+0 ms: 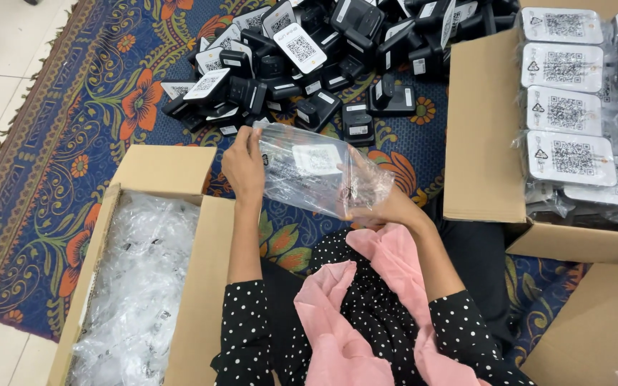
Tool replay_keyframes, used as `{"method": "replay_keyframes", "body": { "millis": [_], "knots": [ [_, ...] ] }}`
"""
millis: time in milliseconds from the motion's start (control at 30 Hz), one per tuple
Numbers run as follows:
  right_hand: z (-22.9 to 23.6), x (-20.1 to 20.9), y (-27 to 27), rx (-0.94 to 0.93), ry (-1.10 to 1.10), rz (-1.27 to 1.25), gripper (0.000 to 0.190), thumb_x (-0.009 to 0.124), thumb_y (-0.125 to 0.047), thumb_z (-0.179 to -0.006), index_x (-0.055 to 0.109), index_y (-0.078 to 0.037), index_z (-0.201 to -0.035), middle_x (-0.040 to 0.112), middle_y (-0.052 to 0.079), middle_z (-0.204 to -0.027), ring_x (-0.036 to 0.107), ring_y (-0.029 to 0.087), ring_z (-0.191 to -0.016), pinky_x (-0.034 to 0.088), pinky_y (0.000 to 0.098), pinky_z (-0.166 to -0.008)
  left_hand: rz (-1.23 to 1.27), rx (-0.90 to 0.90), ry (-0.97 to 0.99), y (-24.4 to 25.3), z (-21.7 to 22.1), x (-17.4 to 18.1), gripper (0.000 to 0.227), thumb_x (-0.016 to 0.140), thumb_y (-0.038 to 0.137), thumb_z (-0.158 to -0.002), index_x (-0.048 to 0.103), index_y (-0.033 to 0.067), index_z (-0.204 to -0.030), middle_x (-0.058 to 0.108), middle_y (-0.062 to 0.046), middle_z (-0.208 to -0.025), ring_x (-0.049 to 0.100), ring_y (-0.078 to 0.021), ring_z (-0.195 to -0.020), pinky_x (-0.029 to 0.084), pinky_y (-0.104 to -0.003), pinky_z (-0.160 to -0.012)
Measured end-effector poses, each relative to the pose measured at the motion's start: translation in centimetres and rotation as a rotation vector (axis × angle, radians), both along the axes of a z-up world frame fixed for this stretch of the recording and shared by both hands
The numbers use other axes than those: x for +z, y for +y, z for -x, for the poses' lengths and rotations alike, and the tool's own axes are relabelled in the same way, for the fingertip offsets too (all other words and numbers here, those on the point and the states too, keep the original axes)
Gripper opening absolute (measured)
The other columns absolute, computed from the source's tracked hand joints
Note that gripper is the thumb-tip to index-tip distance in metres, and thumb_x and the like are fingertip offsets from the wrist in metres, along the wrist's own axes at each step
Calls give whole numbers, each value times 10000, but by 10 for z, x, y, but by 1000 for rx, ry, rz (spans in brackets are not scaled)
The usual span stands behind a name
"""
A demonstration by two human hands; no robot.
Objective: The person packs electronic devices with QR codes into plastic bags and then places them into cardboard boxes.
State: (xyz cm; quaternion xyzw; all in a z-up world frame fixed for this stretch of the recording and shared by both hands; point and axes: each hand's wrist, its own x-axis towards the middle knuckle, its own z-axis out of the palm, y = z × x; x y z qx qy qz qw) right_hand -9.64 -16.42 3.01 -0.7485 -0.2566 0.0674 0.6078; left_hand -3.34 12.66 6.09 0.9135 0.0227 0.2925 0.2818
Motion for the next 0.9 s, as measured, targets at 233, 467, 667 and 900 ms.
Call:
{"method": "replay_keyframes", "body": {
  "millis": [233,467,667,900],
  "knots": [
    [-7,-28,-10,-12,100,23,1242,918,-165,-695,165,-232,-1680,606,140,-1477,630,221,-1230,507,359,-1058,1,51,74,36,-16,-36,276,583,321,-1059,668,81,-954,642,-156,-660,637,-383,-613,450,-494,-554],
    [-10,-61,-7,-33,364,-12,1334,912,-203,-671,9,-316,-1647,531,166,-1501,741,262,-1091,604,406,-925,-110,114,140,83,-29,-117,275,567,333,-1089,631,88,-982,671,-187,-721,651,-439,-692,479,-543,-604],
    [-5,-101,-3,-78,473,5,1259,880,-193,-725,30,-327,-1645,538,186,-1519,743,275,-1054,610,388,-889,-243,231,309,83,-37,-126,633,684,405,-980,477,-91,-1313,603,-318,-1245,620,-462,-1102,497,-511,-927],
    [-9,-132,-4,-115,521,21,1192,862,-214,-762,69,-318,-1645,543,175,-1492,752,227,-1040,612,364,-877,-341,-60,10,-46,15,-163,590,681,287,-970,456,-62,-1389,484,-279,-1409,511,-403,-1314,412,-530,-1113]
  ]
}}
